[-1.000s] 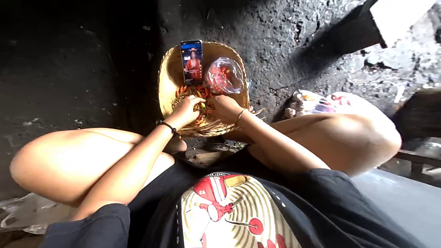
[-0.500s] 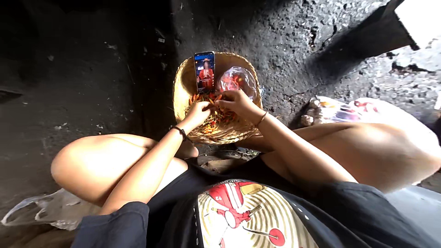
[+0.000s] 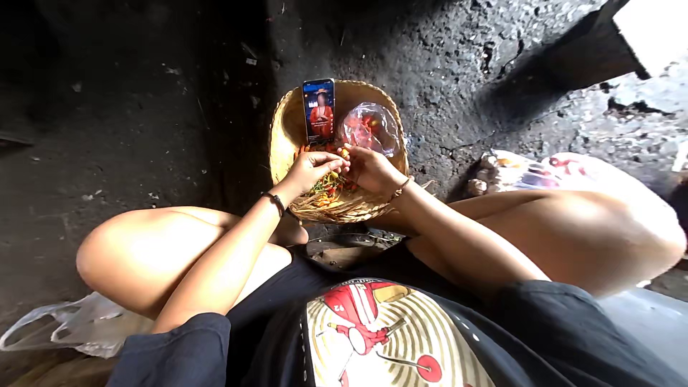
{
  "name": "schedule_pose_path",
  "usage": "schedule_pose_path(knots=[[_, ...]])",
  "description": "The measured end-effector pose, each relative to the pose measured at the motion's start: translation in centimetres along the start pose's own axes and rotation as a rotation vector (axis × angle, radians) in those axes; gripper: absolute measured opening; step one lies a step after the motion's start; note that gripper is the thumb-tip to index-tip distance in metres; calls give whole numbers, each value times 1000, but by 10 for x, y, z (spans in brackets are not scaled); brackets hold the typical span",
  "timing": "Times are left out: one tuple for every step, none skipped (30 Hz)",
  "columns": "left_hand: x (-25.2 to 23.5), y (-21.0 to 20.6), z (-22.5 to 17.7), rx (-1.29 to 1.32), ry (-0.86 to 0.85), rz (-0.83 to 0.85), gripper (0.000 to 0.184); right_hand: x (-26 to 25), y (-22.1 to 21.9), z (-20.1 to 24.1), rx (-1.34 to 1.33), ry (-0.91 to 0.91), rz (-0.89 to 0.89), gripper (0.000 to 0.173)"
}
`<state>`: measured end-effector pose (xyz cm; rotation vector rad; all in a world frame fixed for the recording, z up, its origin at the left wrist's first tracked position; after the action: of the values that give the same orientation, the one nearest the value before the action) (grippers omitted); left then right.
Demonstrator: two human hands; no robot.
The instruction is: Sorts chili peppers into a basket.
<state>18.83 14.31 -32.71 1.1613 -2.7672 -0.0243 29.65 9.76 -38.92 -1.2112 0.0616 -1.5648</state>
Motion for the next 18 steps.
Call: schedule_pose_path(knots=[[1, -1, -4, 25, 1, 10, 15, -2, 6, 0, 31, 14, -25, 27], [1, -1, -6, -1, 19, 16, 14, -5, 12, 1, 109, 26, -47, 27], [1, 2, -5, -86, 52, 20, 14, -5, 16, 3, 233, 43, -81, 26], [2, 7, -1, -238, 100, 24, 13, -6, 18, 4, 396, 60, -96, 26], [3, 14, 6, -422, 166, 29, 15, -8, 17, 5, 578, 78, -84, 25], [5, 21, 14, -596, 241, 40, 16, -9, 14, 5, 773, 104, -72, 26], [8, 26, 21, -749, 300, 41, 17, -10, 12, 5, 979, 154, -68, 25], [10, 30, 27, -849, 335, 21, 20, -10, 7, 5, 1182, 190, -52, 24], [12, 32, 29, -891, 356, -3, 25, -9, 1, 4, 1388, 230, -22, 23], [12, 31, 28, -902, 350, -21, 29, -9, -3, 0, 1551, 252, 5, 24], [12, 28, 25, -892, 327, -27, 32, -10, -4, -4, 1661, 260, 15, 25], [11, 24, 23, -870, 306, -17, 34, -11, -3, -8, 1726, 255, 12, 27], [11, 19, 22, -851, 290, -2, 34, -12, 0, -12, 1769, 241, 5, 29], [11, 15, 22, -839, 284, 13, 34, -13, 3, -15, 1796, 228, -5, 31], [11, 12, 24, -834, 278, 28, 33, -14, 6, -18, 1812, 217, -14, 34], [11, 10, 27, -835, 280, 46, 32, -15, 8, -20, 1823, 198, -21, 36], [11, 8, 29, -841, 291, 68, 32, -16, 10, -22, 1828, 181, -29, 37], [12, 6, 32, -841, 298, 89, 32, -16, 12, -24, 1824, 167, -37, 38]])
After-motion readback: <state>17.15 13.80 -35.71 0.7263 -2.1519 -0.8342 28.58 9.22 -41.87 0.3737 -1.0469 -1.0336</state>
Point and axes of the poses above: each hand's wrist, its own x-axis away from the middle knuckle, its own y-axis out of the back of the hand, z = x × y, the point moved 10 cm from there along -x, towards the middle knuckle, and after that the axes turned 5 degrees about -x, right-handed, at the moved point
